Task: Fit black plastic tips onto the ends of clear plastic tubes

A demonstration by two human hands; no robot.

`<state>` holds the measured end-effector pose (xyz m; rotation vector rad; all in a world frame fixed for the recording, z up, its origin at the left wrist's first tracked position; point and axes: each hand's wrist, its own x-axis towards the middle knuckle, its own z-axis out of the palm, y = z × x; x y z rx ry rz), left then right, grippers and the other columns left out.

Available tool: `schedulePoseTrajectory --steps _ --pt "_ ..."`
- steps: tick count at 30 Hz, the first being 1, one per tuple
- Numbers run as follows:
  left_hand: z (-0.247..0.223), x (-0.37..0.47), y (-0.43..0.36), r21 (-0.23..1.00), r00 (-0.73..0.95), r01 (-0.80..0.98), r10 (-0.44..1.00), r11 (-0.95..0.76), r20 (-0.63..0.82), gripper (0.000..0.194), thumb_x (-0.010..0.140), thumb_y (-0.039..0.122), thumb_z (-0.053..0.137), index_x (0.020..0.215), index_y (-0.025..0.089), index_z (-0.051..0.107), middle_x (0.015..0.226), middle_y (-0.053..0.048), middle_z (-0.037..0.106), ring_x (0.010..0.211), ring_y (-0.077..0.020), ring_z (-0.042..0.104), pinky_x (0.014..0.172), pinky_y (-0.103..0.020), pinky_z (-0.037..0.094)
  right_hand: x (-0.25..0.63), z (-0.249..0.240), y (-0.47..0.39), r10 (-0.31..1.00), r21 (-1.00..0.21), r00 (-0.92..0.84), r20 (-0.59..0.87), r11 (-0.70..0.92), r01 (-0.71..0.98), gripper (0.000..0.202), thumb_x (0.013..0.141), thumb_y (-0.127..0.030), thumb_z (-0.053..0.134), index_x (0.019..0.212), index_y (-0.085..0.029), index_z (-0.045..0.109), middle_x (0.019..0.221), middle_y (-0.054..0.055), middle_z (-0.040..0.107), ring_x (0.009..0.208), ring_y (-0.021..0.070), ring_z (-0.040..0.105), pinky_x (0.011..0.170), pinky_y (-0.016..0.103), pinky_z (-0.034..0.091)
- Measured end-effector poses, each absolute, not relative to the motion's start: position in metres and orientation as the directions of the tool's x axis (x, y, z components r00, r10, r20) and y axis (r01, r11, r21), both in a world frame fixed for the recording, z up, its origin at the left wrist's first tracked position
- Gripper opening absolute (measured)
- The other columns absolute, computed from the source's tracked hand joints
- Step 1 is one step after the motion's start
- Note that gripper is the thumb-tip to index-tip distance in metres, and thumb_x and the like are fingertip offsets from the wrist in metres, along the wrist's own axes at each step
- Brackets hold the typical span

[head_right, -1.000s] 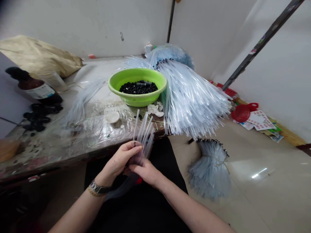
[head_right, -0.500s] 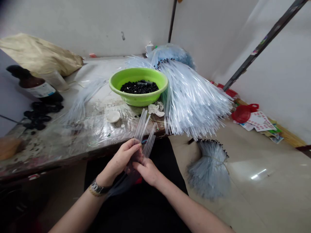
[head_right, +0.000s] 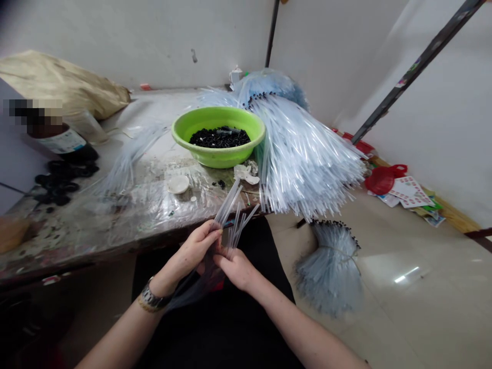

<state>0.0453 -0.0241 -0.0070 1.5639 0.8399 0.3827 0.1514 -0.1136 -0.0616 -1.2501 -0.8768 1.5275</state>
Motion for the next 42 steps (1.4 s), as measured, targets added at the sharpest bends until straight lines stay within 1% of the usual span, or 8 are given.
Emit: schedulePoseTrajectory --steps 8,13,18,23,29,32,37,42 --pt "-0.015 0.041 -0.015 0.967 0.683 0.253 0.710 -0.010 -0.172 0.016 0.086 0.030 0.047 0.075 0.019 0.049 0.063 0.004 0.047 0.057 -0.0113 0.045 0.054 -0.023 0.038 0.157 -0.056 -0.114 0.958 -0.933 -0.043 -0.283 -0.285 -0.218 0.036 0.079 -0.049 0.058 0.069 -0.015 0.065 0.063 0.001 0.066 0.063 0.0157 0.062 0.068 0.032 0.050" --pt "-0.003 0.039 -0.019 0.957 0.711 0.287 0.660 0.041 -0.242 0.013 0.084 0.031 0.050 0.079 0.019 0.051 0.060 0.005 0.045 0.055 -0.0111 0.043 0.051 -0.022 0.037 0.163 -0.060 -0.115 0.917 -0.882 -0.122 -0.380 -0.399 -0.251 0.040 0.076 -0.053 0.061 0.077 -0.014 0.067 0.064 0.002 0.068 0.059 0.0146 0.063 0.063 0.030 0.050" --pt "-0.003 0.044 -0.024 0.959 0.773 0.274 0.577 0.069 -0.263 0.015 0.079 0.032 0.057 0.078 0.016 0.057 0.068 0.002 0.052 0.062 -0.0123 0.047 0.057 -0.023 0.040 0.161 -0.059 -0.112 0.920 -0.887 -0.186 -0.346 -0.385 -0.255 0.038 0.076 -0.050 0.064 0.087 -0.014 0.070 0.069 0.002 0.069 0.057 0.0133 0.062 0.062 0.030 0.051" --pt "-0.013 0.048 -0.022 0.960 0.804 0.240 0.524 0.142 -0.279 0.016 0.077 0.027 0.059 0.086 0.014 0.061 0.077 0.000 0.059 0.071 -0.0143 0.052 0.066 -0.025 0.042 0.161 -0.052 -0.111 0.932 -0.923 -0.174 -0.319 -0.347 -0.166 0.033 0.080 -0.046 0.059 0.081 -0.014 0.071 0.068 0.002 0.069 0.059 0.0142 0.062 0.063 0.031 0.052" --pt "-0.011 0.046 -0.021 0.931 0.821 0.280 0.446 0.232 -0.358 0.011 0.072 0.023 0.061 0.075 0.013 0.063 0.066 0.001 0.057 0.058 -0.0104 0.048 0.056 -0.023 0.039 0.163 -0.048 -0.112 0.932 -0.933 -0.204 -0.301 -0.332 -0.138 0.027 0.081 -0.039 0.058 0.088 -0.015 0.070 0.076 0.003 0.070 0.065 0.0150 0.063 0.065 0.031 0.052" --pt "-0.007 0.045 -0.020 0.917 0.798 0.298 0.458 0.266 -0.392 0.012 0.070 0.025 0.064 0.071 0.014 0.061 0.063 0.002 0.055 0.054 -0.0094 0.046 0.052 -0.022 0.037 0.163 -0.049 -0.112 0.931 -0.927 -0.210 -0.298 -0.334 -0.168 0.026 0.080 -0.040 0.060 0.087 -0.016 0.069 0.075 0.002 0.069 0.063 0.0138 0.062 0.064 0.030 0.052" --pt "-0.009 0.046 -0.020 0.945 0.746 0.205 0.583 0.257 -0.321 0.015 0.075 0.028 0.063 0.077 0.014 0.058 0.065 0.003 0.053 0.058 -0.0095 0.047 0.054 -0.021 0.037 0.167 -0.052 -0.111 0.934 -0.926 -0.198 -0.297 -0.332 -0.178 0.027 0.079 -0.040 0.062 0.089 -0.016 0.067 0.080 0.001 0.070 0.073 0.0150 0.064 0.075 0.032 0.051" --pt "-0.015 0.042 -0.022 0.946 0.713 0.152 0.631 0.288 -0.306 0.018 0.081 0.032 0.058 0.075 0.017 0.052 0.066 0.002 0.056 0.059 -0.0108 0.052 0.057 -0.022 0.040 0.175 -0.050 -0.113 0.902 -0.921 -0.214 -0.374 -0.389 -0.032 0.030 0.080 -0.044 0.060 0.084 -0.015 0.065 0.077 0.001 0.067 0.068 0.0135 0.061 0.063 0.026 0.049"
